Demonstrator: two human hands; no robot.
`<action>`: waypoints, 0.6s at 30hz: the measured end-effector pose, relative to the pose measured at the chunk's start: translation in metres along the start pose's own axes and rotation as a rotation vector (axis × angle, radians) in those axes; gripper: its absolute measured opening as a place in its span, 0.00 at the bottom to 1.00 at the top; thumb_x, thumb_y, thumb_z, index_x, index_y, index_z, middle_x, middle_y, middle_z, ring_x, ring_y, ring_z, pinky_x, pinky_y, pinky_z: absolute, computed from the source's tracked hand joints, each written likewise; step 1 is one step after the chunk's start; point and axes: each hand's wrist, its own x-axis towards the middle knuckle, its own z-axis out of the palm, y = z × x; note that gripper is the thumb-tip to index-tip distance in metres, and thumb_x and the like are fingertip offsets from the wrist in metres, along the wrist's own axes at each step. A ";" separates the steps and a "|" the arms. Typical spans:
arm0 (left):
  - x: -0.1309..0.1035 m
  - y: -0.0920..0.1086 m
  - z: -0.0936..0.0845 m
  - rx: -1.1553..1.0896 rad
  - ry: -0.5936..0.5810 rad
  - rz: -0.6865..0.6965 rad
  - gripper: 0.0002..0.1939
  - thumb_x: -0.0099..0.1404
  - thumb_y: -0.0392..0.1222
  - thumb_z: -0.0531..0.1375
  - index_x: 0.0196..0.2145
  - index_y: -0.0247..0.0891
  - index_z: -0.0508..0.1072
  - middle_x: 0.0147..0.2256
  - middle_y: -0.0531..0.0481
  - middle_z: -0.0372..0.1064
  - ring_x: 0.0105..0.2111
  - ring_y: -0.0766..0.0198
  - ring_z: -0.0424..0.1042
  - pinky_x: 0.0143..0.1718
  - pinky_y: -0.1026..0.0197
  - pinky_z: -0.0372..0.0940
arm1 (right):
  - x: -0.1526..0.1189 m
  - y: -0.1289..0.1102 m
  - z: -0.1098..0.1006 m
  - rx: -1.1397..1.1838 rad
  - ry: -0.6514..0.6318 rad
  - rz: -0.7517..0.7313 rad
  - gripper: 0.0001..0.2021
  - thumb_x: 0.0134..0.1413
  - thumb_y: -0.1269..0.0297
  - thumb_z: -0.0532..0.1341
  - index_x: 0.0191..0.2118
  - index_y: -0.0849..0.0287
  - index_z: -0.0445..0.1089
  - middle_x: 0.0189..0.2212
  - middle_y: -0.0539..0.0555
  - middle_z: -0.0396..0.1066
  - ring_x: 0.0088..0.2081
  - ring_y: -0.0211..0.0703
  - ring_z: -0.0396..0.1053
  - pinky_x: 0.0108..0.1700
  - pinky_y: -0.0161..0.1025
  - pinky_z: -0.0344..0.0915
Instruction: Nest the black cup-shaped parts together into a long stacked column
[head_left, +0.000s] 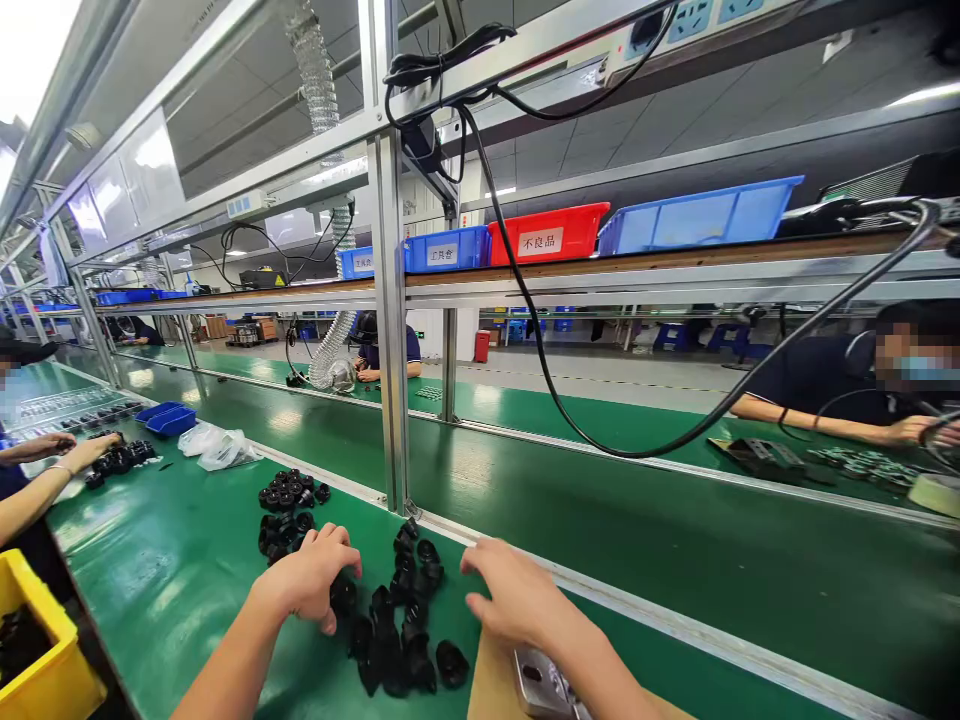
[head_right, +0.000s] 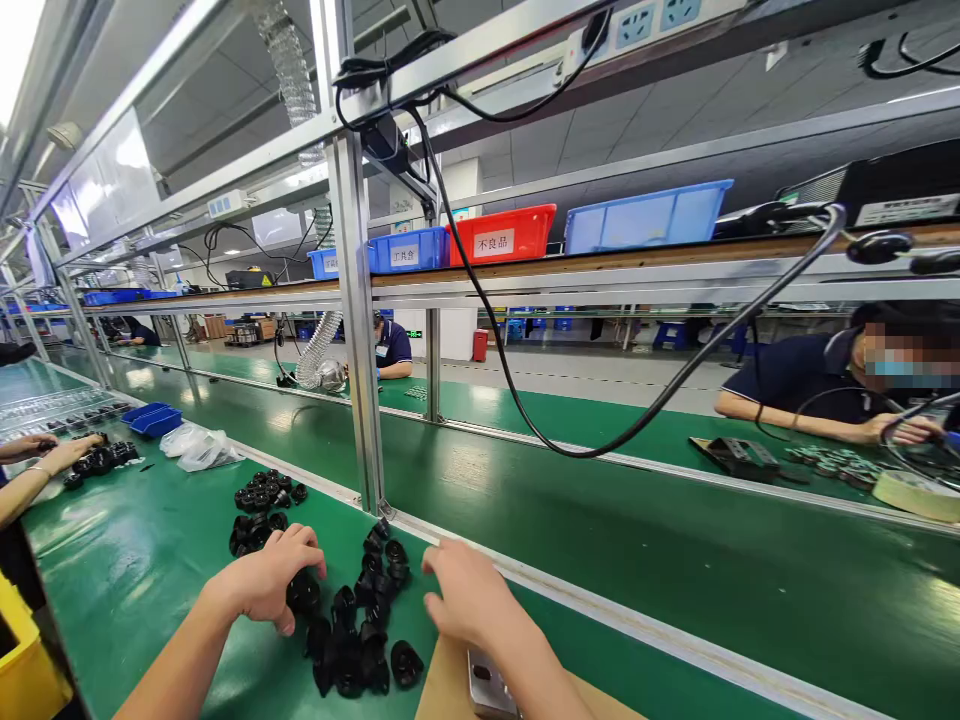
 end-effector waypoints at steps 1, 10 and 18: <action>0.004 0.002 0.002 0.025 -0.002 -0.010 0.32 0.36 0.32 0.81 0.42 0.44 0.84 0.51 0.42 0.72 0.53 0.37 0.70 0.53 0.43 0.67 | -0.003 -0.008 0.002 0.039 -0.058 -0.051 0.12 0.58 0.61 0.67 0.47 0.52 0.79 0.45 0.56 0.80 0.47 0.54 0.76 0.43 0.41 0.63; 0.036 0.021 0.028 -0.112 0.160 -0.050 0.18 0.46 0.37 0.81 0.35 0.40 0.83 0.40 0.43 0.78 0.50 0.38 0.72 0.56 0.40 0.59 | -0.007 -0.027 0.036 0.172 -0.232 -0.058 0.10 0.50 0.58 0.70 0.39 0.51 0.80 0.40 0.57 0.79 0.43 0.57 0.76 0.40 0.42 0.59; 0.041 0.032 0.030 -0.573 0.440 -0.037 0.16 0.50 0.31 0.72 0.38 0.38 0.77 0.43 0.47 0.77 0.44 0.51 0.74 0.48 0.53 0.65 | -0.001 -0.014 0.026 0.365 -0.187 -0.085 0.10 0.46 0.66 0.64 0.37 0.54 0.77 0.32 0.53 0.74 0.37 0.50 0.70 0.37 0.41 0.58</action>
